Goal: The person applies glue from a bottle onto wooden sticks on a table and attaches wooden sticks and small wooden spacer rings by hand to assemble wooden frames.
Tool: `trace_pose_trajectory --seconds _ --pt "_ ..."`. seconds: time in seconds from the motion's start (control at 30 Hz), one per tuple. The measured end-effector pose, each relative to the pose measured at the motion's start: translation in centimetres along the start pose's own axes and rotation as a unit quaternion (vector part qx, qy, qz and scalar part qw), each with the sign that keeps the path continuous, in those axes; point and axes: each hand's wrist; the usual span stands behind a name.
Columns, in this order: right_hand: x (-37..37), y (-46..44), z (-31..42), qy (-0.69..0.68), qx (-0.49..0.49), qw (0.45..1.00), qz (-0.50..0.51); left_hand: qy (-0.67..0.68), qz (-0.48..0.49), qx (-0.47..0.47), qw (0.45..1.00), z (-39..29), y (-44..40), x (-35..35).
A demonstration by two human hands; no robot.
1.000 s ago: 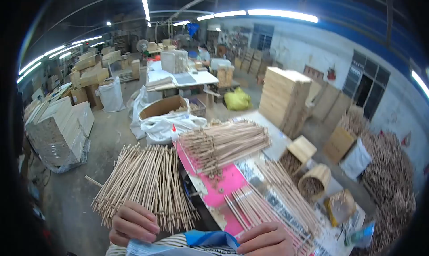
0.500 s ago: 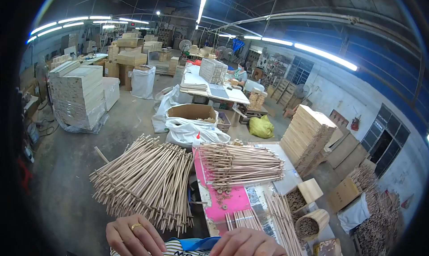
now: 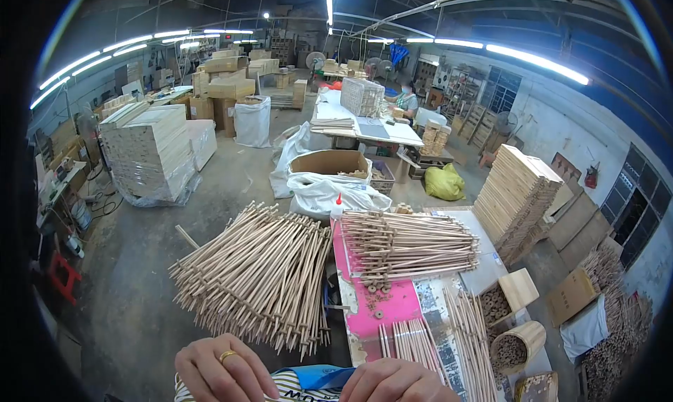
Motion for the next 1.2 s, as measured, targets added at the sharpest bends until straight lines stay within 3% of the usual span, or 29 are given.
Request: trace_pose_trajectory --seconds 0.2,0.27,0.5,0.53,0.57,0.63,0.77,0.87,1.0,1.1,1.2 --pt "-0.6 0.1 -0.5 -0.037 0.006 0.999 0.02 -0.01 -0.019 -0.007 1.0 -0.2 0.6 0.2" --pt "-0.4 0.4 -0.4 -0.069 0.062 0.996 0.015 -0.006 -0.008 -0.015 1.0 -0.5 0.9 -0.2" --pt "0.4 0.3 -2.2 -0.114 0.004 0.993 -0.037 -0.014 -0.07 -0.062 0.996 -1.5 2.2 0.6" --pt "0.3 0.4 -2.0 -0.109 0.032 0.993 -0.04 -0.034 -0.065 -0.053 0.996 -1.4 2.4 0.5" --pt "0.2 0.5 -1.8 -0.105 0.061 0.992 -0.044 -0.012 -0.05 -0.107 0.993 -2.0 3.0 0.2" --pt "0.2 0.3 -1.9 -0.09 0.091 0.991 -0.039 -0.046 -0.166 -0.113 0.979 -1.5 3.9 1.7" --pt "0.7 0.3 -1.7 -0.046 0.158 0.985 -0.053 -0.053 -0.129 -0.206 0.969 -1.3 6.3 0.4" --pt "0.9 0.3 -1.8 -0.04 0.186 0.981 -0.042 -0.063 -0.155 -0.239 0.956 -1.1 7.6 0.3" --pt "1.2 0.1 -1.9 -0.03 0.255 0.966 -0.014 -0.081 -0.173 -0.231 0.954 -1.0 8.5 0.1" --pt "1.4 2.0 -4.2 -0.062 0.195 0.979 0.003 -0.08 -0.185 -0.236 0.951 -1.0 9.0 0.1" --pt "1.5 1.4 -4.0 -0.043 0.22 0.974 0.04 -0.084 -0.19 -0.254 0.945 -1.2 9.6 -0.1"
Point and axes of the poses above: each hand's wrist, its own y-axis away from the middle knuckle, its own x-axis out of the palm, z = x × y, and after that the axes turned 8 degrees about -y, right-handed
